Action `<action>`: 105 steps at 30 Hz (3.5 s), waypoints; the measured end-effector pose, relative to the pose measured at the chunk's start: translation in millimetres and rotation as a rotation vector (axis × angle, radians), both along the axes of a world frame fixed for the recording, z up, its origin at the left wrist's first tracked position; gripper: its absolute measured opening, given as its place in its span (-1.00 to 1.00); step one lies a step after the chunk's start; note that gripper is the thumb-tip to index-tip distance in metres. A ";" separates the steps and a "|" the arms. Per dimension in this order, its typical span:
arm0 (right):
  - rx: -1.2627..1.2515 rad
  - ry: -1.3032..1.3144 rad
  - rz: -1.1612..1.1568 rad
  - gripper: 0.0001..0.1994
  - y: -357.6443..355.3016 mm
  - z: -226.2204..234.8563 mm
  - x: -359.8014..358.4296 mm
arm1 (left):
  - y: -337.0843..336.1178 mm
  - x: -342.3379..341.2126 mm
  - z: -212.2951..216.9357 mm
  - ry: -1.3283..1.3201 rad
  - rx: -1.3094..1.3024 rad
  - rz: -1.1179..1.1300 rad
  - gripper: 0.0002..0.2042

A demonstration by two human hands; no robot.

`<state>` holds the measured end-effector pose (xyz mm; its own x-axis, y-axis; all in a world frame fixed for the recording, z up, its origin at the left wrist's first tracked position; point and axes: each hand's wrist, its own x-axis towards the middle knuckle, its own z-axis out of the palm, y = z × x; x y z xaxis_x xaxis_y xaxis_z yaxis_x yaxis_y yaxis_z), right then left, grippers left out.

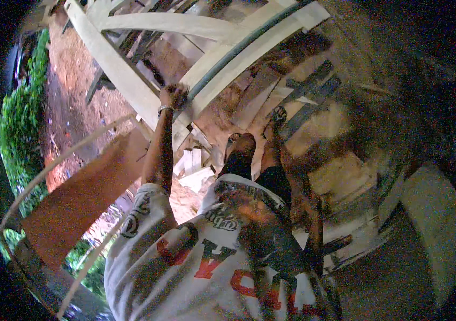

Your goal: Assemble a wooden structure by hammering nails into pre-cut wooden pieces held together with a pipe clamp.

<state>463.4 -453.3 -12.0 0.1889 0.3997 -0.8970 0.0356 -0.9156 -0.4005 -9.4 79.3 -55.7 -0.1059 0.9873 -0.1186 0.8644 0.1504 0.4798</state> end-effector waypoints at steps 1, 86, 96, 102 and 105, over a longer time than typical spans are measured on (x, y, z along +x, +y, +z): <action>0.005 -0.008 0.026 -0.65 -6.1 -5.2 18.4 | 0.6 -6.4 -7.8 0.000 0.128 0.013 -0.75; 0.721 -0.557 0.845 -0.62 486.0 33.6 -57.0 | 36.2 200.4 -8.9 -0.454 0.317 0.105 -0.83; 0.613 -0.581 0.924 -0.67 492.6 49.0 -67.9 | 34.7 200.4 -10.2 -0.453 0.323 0.095 -0.86; 0.628 -0.571 0.732 -0.73 488.2 39.6 -68.4 | 34.4 200.0 -11.6 -0.479 0.267 0.095 -0.79; 0.641 -0.508 0.844 -0.71 490.4 31.7 -63.3 | 37.2 199.1 -7.5 -0.436 0.267 0.069 -0.79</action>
